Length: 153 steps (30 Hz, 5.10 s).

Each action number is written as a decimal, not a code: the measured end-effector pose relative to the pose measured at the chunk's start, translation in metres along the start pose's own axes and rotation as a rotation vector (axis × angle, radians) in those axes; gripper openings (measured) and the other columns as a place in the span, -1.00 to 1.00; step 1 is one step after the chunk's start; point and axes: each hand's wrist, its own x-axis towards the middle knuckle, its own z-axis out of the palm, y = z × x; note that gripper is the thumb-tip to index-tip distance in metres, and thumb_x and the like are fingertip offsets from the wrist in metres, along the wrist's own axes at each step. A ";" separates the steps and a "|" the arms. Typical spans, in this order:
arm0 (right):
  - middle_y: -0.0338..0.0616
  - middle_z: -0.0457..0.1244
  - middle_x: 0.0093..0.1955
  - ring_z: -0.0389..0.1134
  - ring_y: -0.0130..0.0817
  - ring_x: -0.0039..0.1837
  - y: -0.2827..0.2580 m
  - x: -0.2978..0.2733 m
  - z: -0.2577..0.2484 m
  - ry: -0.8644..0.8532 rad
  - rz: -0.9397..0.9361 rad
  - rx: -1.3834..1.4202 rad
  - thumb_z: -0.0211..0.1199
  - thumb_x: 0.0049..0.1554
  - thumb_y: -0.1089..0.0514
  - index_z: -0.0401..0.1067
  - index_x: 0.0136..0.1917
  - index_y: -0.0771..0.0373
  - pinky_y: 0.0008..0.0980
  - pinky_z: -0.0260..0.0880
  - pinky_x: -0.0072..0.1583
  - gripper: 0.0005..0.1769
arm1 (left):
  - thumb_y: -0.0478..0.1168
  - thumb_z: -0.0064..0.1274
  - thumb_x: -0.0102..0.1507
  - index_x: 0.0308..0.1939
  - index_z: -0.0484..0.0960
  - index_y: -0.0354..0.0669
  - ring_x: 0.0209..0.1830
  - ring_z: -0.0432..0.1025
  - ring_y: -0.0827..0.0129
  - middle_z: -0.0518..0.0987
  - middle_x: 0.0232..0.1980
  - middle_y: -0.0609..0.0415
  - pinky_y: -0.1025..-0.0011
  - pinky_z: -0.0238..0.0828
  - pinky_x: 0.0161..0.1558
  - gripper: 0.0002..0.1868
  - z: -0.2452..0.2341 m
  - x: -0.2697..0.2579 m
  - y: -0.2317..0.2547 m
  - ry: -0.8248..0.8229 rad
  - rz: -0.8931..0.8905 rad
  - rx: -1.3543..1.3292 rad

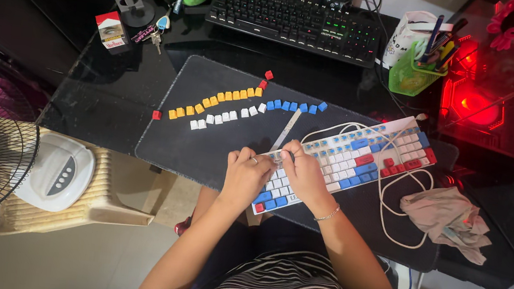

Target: The person assembles a mechanical keyboard by placing colored keycaps onto the keyboard base. They pick up keycaps from a mat and press them into place one by one, working across the keyboard surface.

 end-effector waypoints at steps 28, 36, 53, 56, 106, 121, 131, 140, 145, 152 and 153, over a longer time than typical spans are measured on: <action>-0.26 0.19 -0.37 0.22 -0.59 -0.30 0.023 -0.019 0.012 0.170 -0.108 0.293 -0.01 0.38 0.19 0.26 -0.05 0.28 -0.51 0.26 -0.21 -0.83 | -0.31 0.11 0.14 -0.11 0.72 0.08 0.15 0.42 0.21 0.64 0.07 0.22 0.16 0.10 0.21 -0.72 -0.046 -0.017 -0.040 0.200 -0.306 -0.035; -0.27 0.19 -0.39 0.22 -0.58 -0.32 0.004 -0.010 0.022 0.119 -0.108 0.259 -0.01 0.37 0.18 0.28 -0.04 0.28 -0.50 0.26 -0.22 -0.84 | -0.22 0.25 0.13 0.15 0.65 -0.08 -0.02 0.41 0.10 0.59 0.02 0.04 0.15 0.26 -0.05 -0.53 -0.060 -0.012 -0.136 0.160 -0.393 0.223; -0.30 0.20 -0.37 0.21 -0.61 -0.30 0.026 -0.016 -0.016 0.267 -0.070 0.238 0.00 0.38 0.20 0.27 -0.03 0.27 -0.53 0.26 -0.20 -0.87 | -0.19 0.31 0.13 -0.10 0.70 -0.03 -0.11 0.46 0.23 0.68 -0.16 0.17 0.23 0.26 0.01 -0.74 -0.021 0.016 0.003 -0.009 -0.076 -0.229; -0.28 0.20 -0.38 0.22 -0.60 -0.32 0.028 -0.018 -0.019 0.270 -0.040 0.220 0.01 0.36 0.19 0.28 -0.04 0.26 -0.51 0.26 -0.21 -0.86 | -0.19 0.31 0.14 -0.22 0.68 0.01 -0.12 0.45 0.27 0.67 -0.18 0.24 0.25 0.24 -0.01 -0.84 -0.002 0.018 0.010 0.000 -0.027 -0.186; -0.03 0.23 -0.47 0.33 -0.27 -0.41 -0.003 0.004 -0.018 0.100 0.024 -0.060 0.09 0.31 0.12 0.37 -0.02 0.25 -0.28 0.25 -0.26 -0.84 | -0.22 0.23 0.14 -0.07 0.74 -0.04 0.04 0.41 0.14 0.65 0.00 0.13 0.14 0.16 0.08 -0.73 -0.057 0.011 -0.107 0.170 -0.295 0.231; -0.11 0.25 -0.40 0.33 -0.41 -0.34 0.019 -0.005 -0.024 0.192 -0.001 0.001 0.09 0.32 0.13 0.36 -0.01 0.27 -0.36 0.30 -0.20 -0.84 | -0.20 0.32 0.12 -0.20 0.75 0.06 -0.09 0.46 0.23 0.72 -0.16 0.19 0.21 0.28 0.02 -0.83 -0.046 0.015 -0.049 0.127 -0.209 -0.063; -0.19 0.21 -0.43 0.24 -0.49 -0.35 0.020 -0.014 -0.036 0.230 -0.008 0.064 0.09 0.32 0.16 0.35 -0.01 0.26 -0.41 0.26 -0.24 -0.87 | -0.21 0.36 0.09 -0.27 0.71 -0.04 -0.13 0.46 0.24 0.67 -0.30 0.18 0.24 0.30 0.03 -0.83 0.024 0.034 0.014 -0.007 0.018 -0.254; -0.03 0.25 -0.42 0.37 -0.22 -0.35 0.024 -0.002 -0.033 0.110 0.050 -0.016 0.08 0.32 0.11 0.33 -0.01 0.24 -0.28 0.29 -0.24 -0.84 | -0.23 0.34 0.08 -0.31 0.76 -0.07 -0.18 0.43 0.28 0.69 -0.29 0.21 0.27 0.28 0.01 -0.88 0.027 0.030 0.012 -0.028 0.021 -0.205; -0.01 0.23 -0.46 0.35 -0.15 -0.38 0.017 0.007 -0.030 0.062 0.024 -0.020 0.10 0.30 0.11 0.32 -0.01 0.25 -0.23 0.26 -0.26 -0.84 | -0.26 0.31 0.11 -0.25 0.78 -0.07 -0.14 0.43 0.29 0.70 -0.21 0.22 0.29 0.28 0.03 -0.86 0.028 0.029 0.010 -0.065 0.052 -0.172; 0.02 0.23 -0.47 0.36 -0.10 -0.37 0.010 0.015 -0.033 -0.020 0.063 -0.045 0.09 0.30 0.10 0.33 0.00 0.23 -0.20 0.28 -0.26 -0.85 | -0.23 0.28 0.04 -0.27 0.78 -0.02 0.05 0.38 0.25 0.62 0.00 0.20 0.19 0.20 0.11 -0.83 0.012 0.031 0.010 -0.116 0.129 -0.006; 0.02 0.25 -0.46 0.38 -0.09 -0.35 0.009 0.016 -0.032 -0.025 0.051 -0.041 0.09 0.30 0.10 0.33 0.00 0.22 -0.20 0.29 -0.25 -0.85 | -0.22 0.28 0.01 -0.32 0.78 0.00 0.04 0.36 0.22 0.60 0.01 0.18 0.16 0.18 0.09 -0.84 0.008 0.031 0.010 -0.138 0.105 -0.003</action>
